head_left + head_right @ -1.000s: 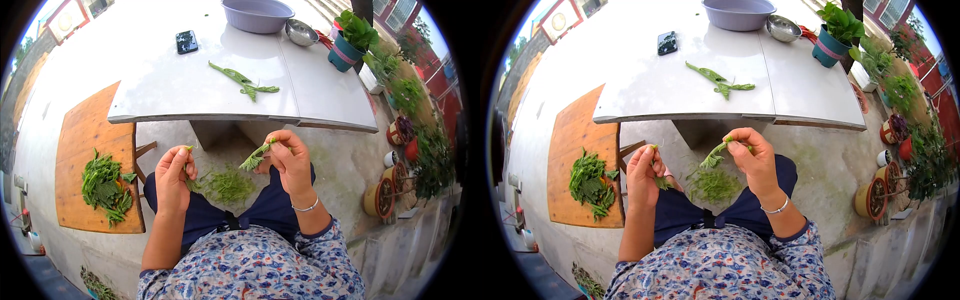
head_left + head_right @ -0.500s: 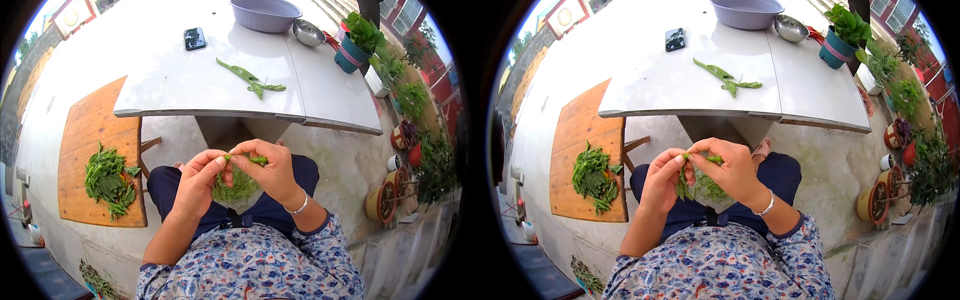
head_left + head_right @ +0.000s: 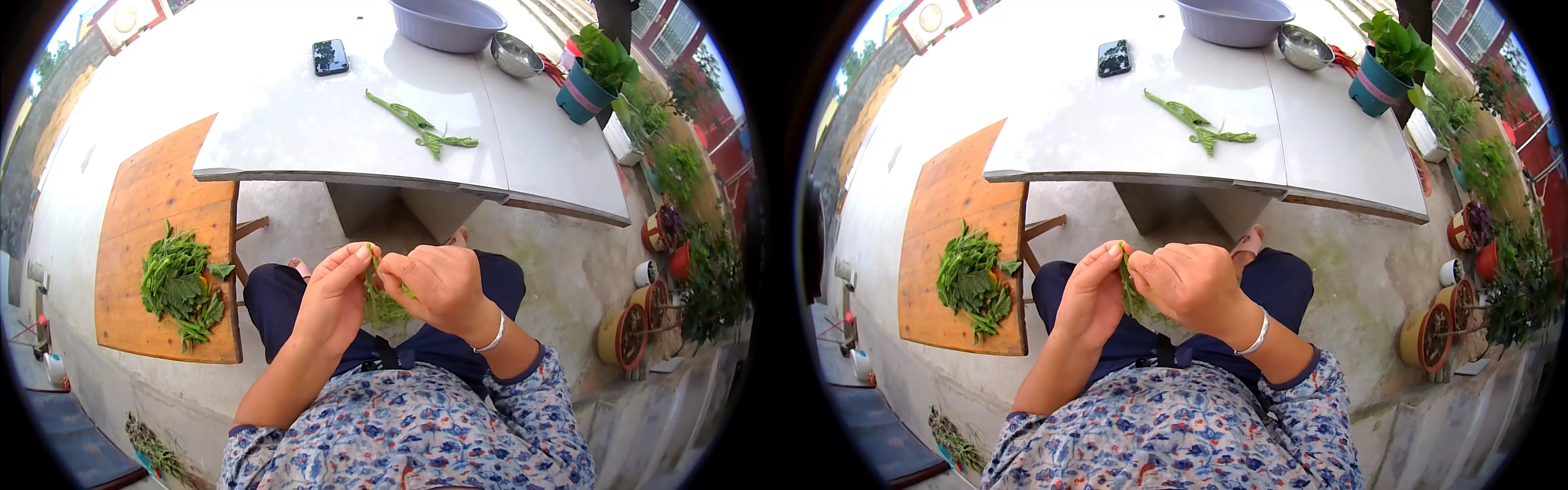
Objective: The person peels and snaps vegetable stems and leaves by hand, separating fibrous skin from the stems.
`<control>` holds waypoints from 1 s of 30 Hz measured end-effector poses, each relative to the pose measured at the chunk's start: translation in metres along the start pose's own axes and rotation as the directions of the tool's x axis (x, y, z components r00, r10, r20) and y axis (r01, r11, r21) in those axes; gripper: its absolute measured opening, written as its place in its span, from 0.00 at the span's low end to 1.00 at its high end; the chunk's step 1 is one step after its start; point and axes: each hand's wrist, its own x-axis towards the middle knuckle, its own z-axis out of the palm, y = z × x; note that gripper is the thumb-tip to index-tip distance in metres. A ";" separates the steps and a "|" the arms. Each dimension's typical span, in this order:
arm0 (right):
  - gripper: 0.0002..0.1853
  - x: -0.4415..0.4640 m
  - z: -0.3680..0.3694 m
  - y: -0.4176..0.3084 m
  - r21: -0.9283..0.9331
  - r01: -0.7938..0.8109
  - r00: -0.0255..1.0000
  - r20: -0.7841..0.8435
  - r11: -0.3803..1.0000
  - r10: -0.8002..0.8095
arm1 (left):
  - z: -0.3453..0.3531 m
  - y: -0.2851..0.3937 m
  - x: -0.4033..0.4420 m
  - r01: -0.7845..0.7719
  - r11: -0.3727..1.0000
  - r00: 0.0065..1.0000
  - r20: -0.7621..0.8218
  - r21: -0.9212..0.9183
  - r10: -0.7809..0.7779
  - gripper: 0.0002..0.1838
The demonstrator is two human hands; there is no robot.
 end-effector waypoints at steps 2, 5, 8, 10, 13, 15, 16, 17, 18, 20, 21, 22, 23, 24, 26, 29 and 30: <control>0.10 -0.002 -0.002 0.000 -0.007 0.011 0.998 0.066 1.000 -0.011 | 0.000 0.000 0.001 0.014 0.999 0.999 -0.041 -0.035 -0.016 0.08; 0.08 -0.004 -0.002 0.000 0.038 -0.052 0.998 0.042 0.998 0.051 | 0.005 0.005 0.000 0.003 0.999 0.999 -0.032 -0.048 -0.005 0.08; 0.07 -0.002 -0.003 0.002 0.036 -0.074 0.997 0.010 0.997 0.074 | 0.008 0.005 0.001 -0.014 1.000 0.996 -0.086 -0.004 0.014 0.09; 0.06 -0.001 -0.004 0.005 0.182 -0.207 0.973 -0.061 0.961 0.221 | 0.003 0.004 0.000 -0.029 0.996 0.996 0.083 0.085 0.022 0.09; 0.05 0.003 -0.007 0.006 0.235 -0.291 0.948 -0.055 0.927 0.312 | 0.005 0.003 -0.004 -0.069 0.983 0.990 0.130 0.168 0.048 0.07; 0.05 0.005 -0.005 0.005 0.258 -0.297 0.943 -0.074 0.919 0.326 | 0.007 0.000 -0.004 -0.098 0.974 0.992 0.092 0.202 0.080 0.07; 0.04 0.005 -0.004 0.004 0.285 -0.302 0.937 -0.089 0.910 0.339 | 0.007 0.000 -0.004 -0.125 0.963 0.992 0.051 0.238 0.116 0.08; 0.04 0.005 -0.005 0.003 0.284 -0.302 0.937 -0.089 0.910 0.339 | 0.007 0.000 -0.004 -0.126 0.963 0.992 0.052 0.238 0.117 0.08; 0.04 0.004 -0.007 0.002 0.243 -0.298 0.946 -0.056 0.923 0.320 | 0.007 0.001 -0.004 -0.178 0.929 0.984 0.052 0.325 0.171 0.08; 0.04 0.004 -0.007 0.002 0.202 -0.293 0.953 -0.023 0.935 0.303 | 0.008 0.002 -0.005 -0.226 0.884 0.973 0.058 0.408 0.222 0.08; 0.05 0.003 -0.006 0.002 0.190 -0.269 0.959 -0.034 0.944 0.280 | 0.008 0.002 -0.006 -0.204 0.900 0.979 0.053 0.386 0.199 0.08; 0.06 0.003 -0.005 0.002 0.179 -0.245 0.966 -0.045 0.953 0.256 | 0.009 0.002 -0.007 -0.182 0.914 0.983 0.049 0.363 0.176 0.08; 0.06 0.003 -0.005 0.003 0.178 -0.245 0.966 -0.044 0.953 0.257 | 0.010 0.003 -0.007 -0.181 0.914 0.983 0.050 0.363 0.175 0.08; 0.07 0.004 -0.004 0.003 0.138 -0.194 0.977 -0.063 0.971 0.204 | 0.010 0.004 -0.007 -0.178 0.910 0.984 0.061 0.374 0.167 0.08; 0.08 0.005 -0.005 0.004 0.096 -0.142 0.986 -0.079 0.985 0.149 | 0.011 0.006 -0.008 -0.175 0.907 0.985 0.073 0.384 0.159 0.09; 0.09 0.006 -0.008 0.005 -0.027 -0.052 0.997 -0.052 0.998 0.051 | 0.011 0.010 -0.008 -0.176 0.908 0.983 0.113 0.380 0.144 0.09; 0.09 0.005 -0.007 0.005 -0.037 -0.030 0.999 -0.024 0.999 0.029 | 0.011 0.009 -0.009 -0.191 0.874 0.982 0.101 0.446 0.162 0.09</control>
